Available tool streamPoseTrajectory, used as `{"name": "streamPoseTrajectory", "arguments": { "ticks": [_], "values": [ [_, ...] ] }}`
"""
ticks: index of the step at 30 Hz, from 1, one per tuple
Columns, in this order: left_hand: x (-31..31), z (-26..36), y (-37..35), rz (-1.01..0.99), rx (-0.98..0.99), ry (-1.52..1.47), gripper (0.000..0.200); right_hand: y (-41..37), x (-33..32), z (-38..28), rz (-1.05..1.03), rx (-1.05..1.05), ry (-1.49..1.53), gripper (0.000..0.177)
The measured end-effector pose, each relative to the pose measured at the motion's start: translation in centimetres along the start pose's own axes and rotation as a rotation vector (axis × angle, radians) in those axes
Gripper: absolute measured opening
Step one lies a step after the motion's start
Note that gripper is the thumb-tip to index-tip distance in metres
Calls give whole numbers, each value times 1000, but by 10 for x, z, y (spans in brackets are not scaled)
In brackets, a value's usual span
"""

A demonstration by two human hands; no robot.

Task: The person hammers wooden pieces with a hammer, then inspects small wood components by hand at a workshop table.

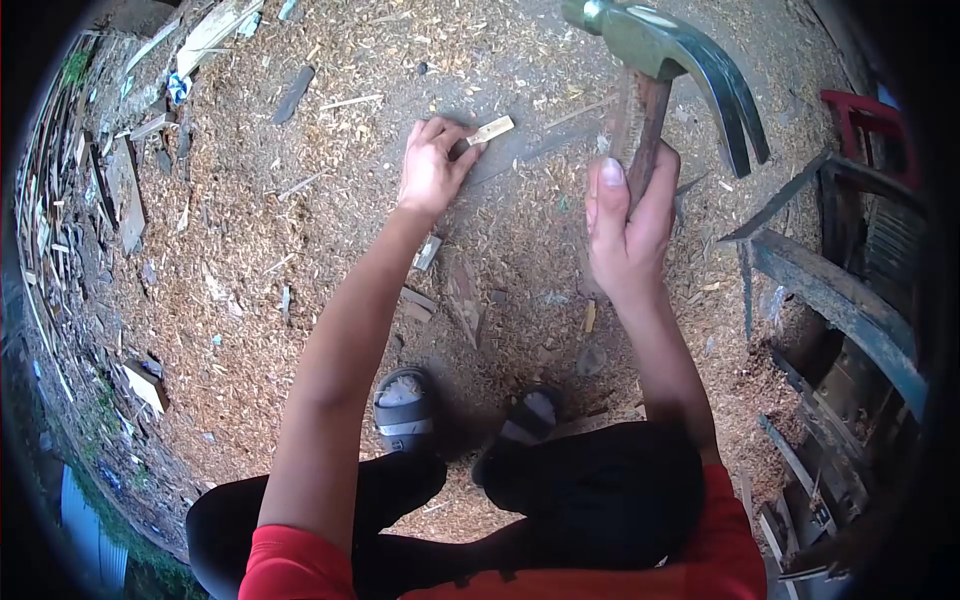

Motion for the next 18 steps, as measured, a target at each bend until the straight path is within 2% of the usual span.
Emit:
{"name": "streamPoseTrajectory", "arguments": {
  "ticks": [2,4,7,10,11,13,15,18],
  "values": [
    [-1,-2,-1,-1,19,3,27,-8,21,24,23,-70,-72,39],
    [-3,1,0,0,50,26,27,-30,50,62,-332,248,-271,34],
    [-4,3,1,-13,44,65,27,-31,53,77,-580,351,-395,30],
    [-5,0,4,-34,68,72,27,-23,42,57,-399,327,-300,30],
    [-5,-2,9,-28,75,70,27,-16,30,42,-416,401,-289,31],
    [-4,-3,4,-38,64,55,28,0,12,15,-214,269,-156,32],
    [-3,-2,3,-33,63,59,28,2,9,16,-15,115,-27,34],
    [-3,-2,2,-39,70,53,28,-12,35,52,20,32,-28,33]
  ]
}}
Point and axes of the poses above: each hand's wrist, its own y-axis towards the middle knuckle, its own x-axis out of the palm, z = x × y, the point moved 1 cm from there along y, towards the middle knuckle, and after that the axes turned 13 degrees about -y, right-handed, at the moved point
